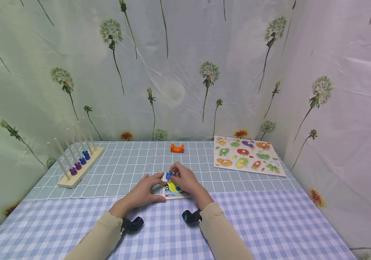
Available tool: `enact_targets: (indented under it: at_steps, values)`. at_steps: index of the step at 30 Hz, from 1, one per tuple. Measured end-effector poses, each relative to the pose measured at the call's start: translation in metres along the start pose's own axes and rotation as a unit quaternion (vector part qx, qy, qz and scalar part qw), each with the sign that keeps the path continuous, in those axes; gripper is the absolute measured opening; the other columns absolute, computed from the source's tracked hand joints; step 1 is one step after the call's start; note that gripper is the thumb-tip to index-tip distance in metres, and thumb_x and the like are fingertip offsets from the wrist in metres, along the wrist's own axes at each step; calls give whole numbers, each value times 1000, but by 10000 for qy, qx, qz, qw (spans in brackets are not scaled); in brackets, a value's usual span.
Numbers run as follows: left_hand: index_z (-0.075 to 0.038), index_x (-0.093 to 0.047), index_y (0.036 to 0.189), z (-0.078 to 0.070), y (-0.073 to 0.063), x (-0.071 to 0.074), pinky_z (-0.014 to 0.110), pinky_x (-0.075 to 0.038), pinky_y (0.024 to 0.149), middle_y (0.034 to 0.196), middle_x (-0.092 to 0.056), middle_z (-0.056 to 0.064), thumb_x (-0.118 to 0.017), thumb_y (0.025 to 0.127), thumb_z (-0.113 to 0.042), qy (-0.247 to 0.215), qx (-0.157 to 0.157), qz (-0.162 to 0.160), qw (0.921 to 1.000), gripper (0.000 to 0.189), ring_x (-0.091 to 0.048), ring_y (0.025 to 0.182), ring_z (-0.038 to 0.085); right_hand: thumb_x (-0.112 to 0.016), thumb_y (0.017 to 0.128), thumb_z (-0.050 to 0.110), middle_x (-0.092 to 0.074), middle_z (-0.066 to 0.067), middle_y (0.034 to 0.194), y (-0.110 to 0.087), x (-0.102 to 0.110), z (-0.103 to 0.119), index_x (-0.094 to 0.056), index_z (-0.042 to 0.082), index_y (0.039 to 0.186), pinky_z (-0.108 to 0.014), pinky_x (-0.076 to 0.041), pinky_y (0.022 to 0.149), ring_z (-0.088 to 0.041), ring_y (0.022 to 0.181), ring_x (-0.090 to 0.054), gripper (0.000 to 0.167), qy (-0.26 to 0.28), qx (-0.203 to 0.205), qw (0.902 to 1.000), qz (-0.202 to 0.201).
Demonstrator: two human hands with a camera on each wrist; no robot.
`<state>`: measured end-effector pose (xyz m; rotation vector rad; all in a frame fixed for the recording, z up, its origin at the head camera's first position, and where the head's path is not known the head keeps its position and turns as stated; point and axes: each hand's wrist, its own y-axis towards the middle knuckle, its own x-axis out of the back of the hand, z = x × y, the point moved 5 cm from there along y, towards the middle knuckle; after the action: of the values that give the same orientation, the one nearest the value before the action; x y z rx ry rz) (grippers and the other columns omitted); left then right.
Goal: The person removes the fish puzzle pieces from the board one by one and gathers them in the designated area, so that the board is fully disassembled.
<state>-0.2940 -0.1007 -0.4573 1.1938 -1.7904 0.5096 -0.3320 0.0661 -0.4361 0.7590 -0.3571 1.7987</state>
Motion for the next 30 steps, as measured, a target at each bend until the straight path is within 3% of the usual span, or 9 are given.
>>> enact_targets:
  at_steps: [7,15,23,30]
  values:
    - [-24,-71,121,-1,1,-1,62,-15,124,155,-47,6,-83,76,-51,30,61,-6,10000,54,-40,148,25,-63,96,8,-64,-5,108,-1,16,-3,-56,13,113,-31,-55,85,-16,90,-59,19,567,-235,9979,-199]
    - [-25,-70,121,-1,1,-2,61,-15,124,156,-46,5,-83,75,-51,-6,176,40,9998,54,-38,149,26,-59,97,3,-60,-11,102,-4,42,-21,-57,9,115,-27,-55,65,-19,75,-61,20,919,-616,9923,-548]
    - [-26,-69,122,-1,0,-1,60,-14,125,157,-45,3,-83,75,-50,13,222,67,9997,54,-37,149,25,-60,95,4,-61,-12,102,-10,69,-49,-62,8,116,-24,-48,63,-19,81,-57,21,301,-1006,9910,-832]
    - [-26,-69,123,-2,-1,-1,60,-14,125,157,-45,3,-83,76,-50,26,180,59,9998,55,-37,149,24,-63,92,4,-64,-11,98,-14,80,-65,-67,7,110,-33,-51,79,-24,93,-61,19,-450,-894,9897,-1021]
